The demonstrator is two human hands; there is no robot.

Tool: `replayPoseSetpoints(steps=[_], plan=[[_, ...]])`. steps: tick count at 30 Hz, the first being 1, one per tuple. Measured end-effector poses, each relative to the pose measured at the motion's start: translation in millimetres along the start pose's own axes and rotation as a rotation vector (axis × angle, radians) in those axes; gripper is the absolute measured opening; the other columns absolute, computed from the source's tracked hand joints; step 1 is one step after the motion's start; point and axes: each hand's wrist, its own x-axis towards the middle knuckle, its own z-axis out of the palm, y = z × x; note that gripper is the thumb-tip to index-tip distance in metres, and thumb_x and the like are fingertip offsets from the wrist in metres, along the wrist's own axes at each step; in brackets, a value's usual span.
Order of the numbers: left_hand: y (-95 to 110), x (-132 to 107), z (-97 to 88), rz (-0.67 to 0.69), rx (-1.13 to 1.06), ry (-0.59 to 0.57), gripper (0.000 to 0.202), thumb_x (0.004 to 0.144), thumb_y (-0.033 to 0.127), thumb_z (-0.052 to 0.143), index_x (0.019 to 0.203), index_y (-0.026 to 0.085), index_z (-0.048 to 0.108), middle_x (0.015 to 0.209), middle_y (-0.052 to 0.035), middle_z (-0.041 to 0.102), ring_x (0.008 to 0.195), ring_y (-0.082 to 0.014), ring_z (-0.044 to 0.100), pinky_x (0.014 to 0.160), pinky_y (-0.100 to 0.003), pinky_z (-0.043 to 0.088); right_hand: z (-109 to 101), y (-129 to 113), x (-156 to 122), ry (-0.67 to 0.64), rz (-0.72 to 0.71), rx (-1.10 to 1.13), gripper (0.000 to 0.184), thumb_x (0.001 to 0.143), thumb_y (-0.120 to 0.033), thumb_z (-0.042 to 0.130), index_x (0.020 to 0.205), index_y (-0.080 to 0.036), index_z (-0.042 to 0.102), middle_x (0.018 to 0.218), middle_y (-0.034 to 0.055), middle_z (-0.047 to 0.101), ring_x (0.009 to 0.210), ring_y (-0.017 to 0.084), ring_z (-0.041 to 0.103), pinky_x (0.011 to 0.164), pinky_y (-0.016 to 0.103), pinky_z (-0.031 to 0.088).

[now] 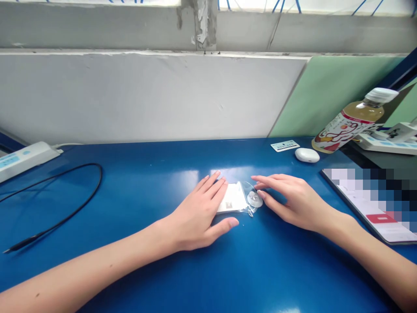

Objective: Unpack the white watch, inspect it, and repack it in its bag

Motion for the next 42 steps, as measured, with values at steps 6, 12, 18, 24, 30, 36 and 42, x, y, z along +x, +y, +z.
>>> replayPoseSetpoints(steps=[6,12,18,24,30,36,42], plan=[[-0.9,-1.4,-0.7,0.014,0.021,-0.068,0.086,0.099,0.064,0.036,0.154,-0.001,0.026,0.16,-0.0254,0.026,0.153,-0.0398,0.007,0.12,-0.06,0.022,-2.5,-14.3,0.9,-0.001,-0.034,0.201,0.03,0.096,-0.022,0.054,0.124,-0.018,0.063,0.12,0.0114,0.074,0.109,0.023,0.07,0.093,0.035,0.058],[-1.0,0.4,-1.0,0.006,0.051,-0.096,0.083,0.101,0.062,0.033,0.154,-0.002,0.026,0.161,-0.0256,0.024,0.152,-0.0406,0.008,0.12,-0.059,0.019,2.4,-16.6,-2.5,-0.158,-0.028,0.337,0.049,0.093,-0.029,0.062,0.14,-0.018,0.054,0.137,0.013,0.065,0.126,0.025,0.061,0.104,0.038,0.052],[-1.4,-0.9,-0.6,0.009,0.02,-0.084,0.092,0.096,0.068,0.038,0.154,-0.002,0.026,0.161,-0.0262,0.025,0.152,-0.0404,0.009,0.121,-0.058,0.018,4.4,-13.3,-1.4,-0.195,0.009,0.36,0.049,0.095,-0.032,0.06,0.142,-0.019,0.054,0.142,0.0124,0.06,0.135,0.026,0.053,0.109,0.041,0.049],[-0.4,-0.8,-1.3,0.005,0.011,-0.073,0.09,0.096,0.067,0.039,0.154,-0.001,0.026,0.161,-0.0259,0.025,0.153,-0.0408,0.008,0.12,-0.06,0.021,5.8,-12.1,0.7,-0.235,-0.042,0.296,0.054,0.095,-0.035,0.06,0.146,-0.017,0.05,0.15,0.0132,0.053,0.142,0.028,0.044,0.113,0.048,0.044],[0.3,-0.5,-0.3,0.002,0.029,-0.07,0.09,0.096,0.066,0.041,0.153,-0.002,0.027,0.16,-0.0256,0.027,0.152,-0.0408,0.009,0.121,-0.058,0.019,5.5,-17.5,0.5,-0.231,-0.128,0.117,0.055,0.097,-0.037,0.055,0.144,-0.008,0.051,0.148,0.0161,0.054,0.143,0.029,0.043,0.112,0.046,0.046],[0.3,-1.1,2.2,0.026,0.034,-0.034,0.075,0.1,0.051,0.042,0.152,0.0,0.029,0.159,-0.0259,0.031,0.151,-0.0378,0.021,0.121,-0.055,0.022,9.1,-31.9,3.7,-0.123,-0.216,-0.045,0.054,0.098,-0.038,0.052,0.133,0.003,0.059,0.136,0.0232,0.063,0.136,0.035,0.051,0.109,0.047,0.05],[-0.6,0.6,4.8,0.031,0.031,0.003,0.062,0.101,0.04,0.041,0.15,0.003,0.032,0.155,-0.0248,0.039,0.146,-0.0369,0.033,0.118,-0.056,0.028,17.4,-55.2,10.1,-0.059,-0.319,-0.321,0.054,0.098,-0.032,0.047,0.121,0.014,0.063,0.123,0.0355,0.065,0.124,0.046,0.059,0.104,0.053,0.053]])
